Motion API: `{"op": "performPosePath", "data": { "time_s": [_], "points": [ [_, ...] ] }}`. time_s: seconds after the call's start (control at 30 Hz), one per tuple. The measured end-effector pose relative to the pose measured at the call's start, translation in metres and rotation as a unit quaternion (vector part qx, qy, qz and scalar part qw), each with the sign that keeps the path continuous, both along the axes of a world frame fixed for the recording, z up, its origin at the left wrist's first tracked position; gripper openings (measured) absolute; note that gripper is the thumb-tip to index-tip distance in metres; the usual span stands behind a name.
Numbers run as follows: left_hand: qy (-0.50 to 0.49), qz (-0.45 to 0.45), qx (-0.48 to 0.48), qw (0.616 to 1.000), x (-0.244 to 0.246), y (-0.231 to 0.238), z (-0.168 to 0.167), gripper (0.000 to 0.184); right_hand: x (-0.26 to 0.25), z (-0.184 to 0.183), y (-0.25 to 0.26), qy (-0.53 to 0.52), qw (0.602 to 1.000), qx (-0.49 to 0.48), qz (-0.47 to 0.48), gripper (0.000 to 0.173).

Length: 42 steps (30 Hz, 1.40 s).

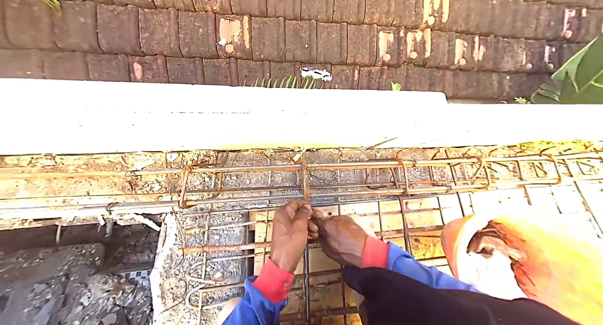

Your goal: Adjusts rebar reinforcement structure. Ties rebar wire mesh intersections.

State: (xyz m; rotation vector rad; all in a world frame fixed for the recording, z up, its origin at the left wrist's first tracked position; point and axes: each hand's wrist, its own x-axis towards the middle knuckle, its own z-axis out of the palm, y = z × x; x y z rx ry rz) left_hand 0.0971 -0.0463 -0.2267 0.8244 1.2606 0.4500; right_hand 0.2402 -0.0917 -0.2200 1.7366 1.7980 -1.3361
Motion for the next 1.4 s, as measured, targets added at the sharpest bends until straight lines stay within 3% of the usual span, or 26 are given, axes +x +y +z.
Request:
{"op": "performPosePath", "data": {
  "time_s": [0.2,0.37,0.47,0.63,0.73,0.83,0.9,1.0,1.1,1.17,1.2,1.3,1.4],
  "points": [
    [0.109,-0.026,0.078,0.991,0.004,0.004,-0.024,0.012,0.002,-0.014,-0.017,0.073,0.996,-0.008,-0.042,0.035],
    [0.346,-0.195,0.087,0.914,0.015,0.019,-0.031,0.048,0.009,-0.01,-0.028,0.1,0.993,-0.009,-0.065,0.041],
    [0.419,-0.241,0.086,0.871,0.025,0.022,-0.025,0.056,0.022,-0.006,-0.034,0.136,0.986,-0.03,-0.095,0.043],
    [0.309,-0.155,0.145,0.927,0.005,0.01,-0.043,0.043,0.073,0.038,-0.05,0.165,0.974,-0.068,-0.14,0.035],
    [0.269,-0.119,0.241,0.925,-0.008,-0.012,-0.049,0.035,0.099,0.086,-0.045,0.068,0.988,-0.009,-0.14,0.031],
    [0.252,-0.09,0.433,0.861,-0.021,-0.033,-0.057,0.028,0.103,0.118,-0.038,-0.01,0.991,0.128,-0.047,0.031],
    [0.212,-0.066,0.56,0.798,-0.027,-0.037,-0.056,0.02,0.095,0.121,-0.036,-0.036,0.966,0.253,0.039,0.031],
    [0.182,-0.049,0.68,0.709,-0.024,-0.032,-0.04,0.016,0.08,0.126,-0.024,-0.019,0.942,0.325,0.082,0.03],
    [0.168,-0.107,0.689,0.697,-0.005,-0.022,-0.009,0.034,0.066,0.139,0.003,0.036,0.968,0.248,0.013,0.031],
    [0.163,-0.11,0.69,0.697,0.005,-0.009,0.004,0.028,0.063,0.148,0.023,0.033,0.981,0.191,0.003,0.034],
    [0.166,-0.099,0.698,0.69,0.007,-0.001,0.011,0.021,0.064,0.151,0.028,0.011,0.976,0.212,0.042,0.033],
    [0.165,-0.093,0.728,0.659,0.008,0.012,0.037,0.015,0.074,0.153,0.024,-0.063,0.922,0.335,0.183,0.025],
    [0.165,-0.091,0.772,0.607,0.011,0.04,0.074,0.025,0.084,0.159,0.03,-0.106,0.875,0.391,0.263,0.015]
  ]
}}
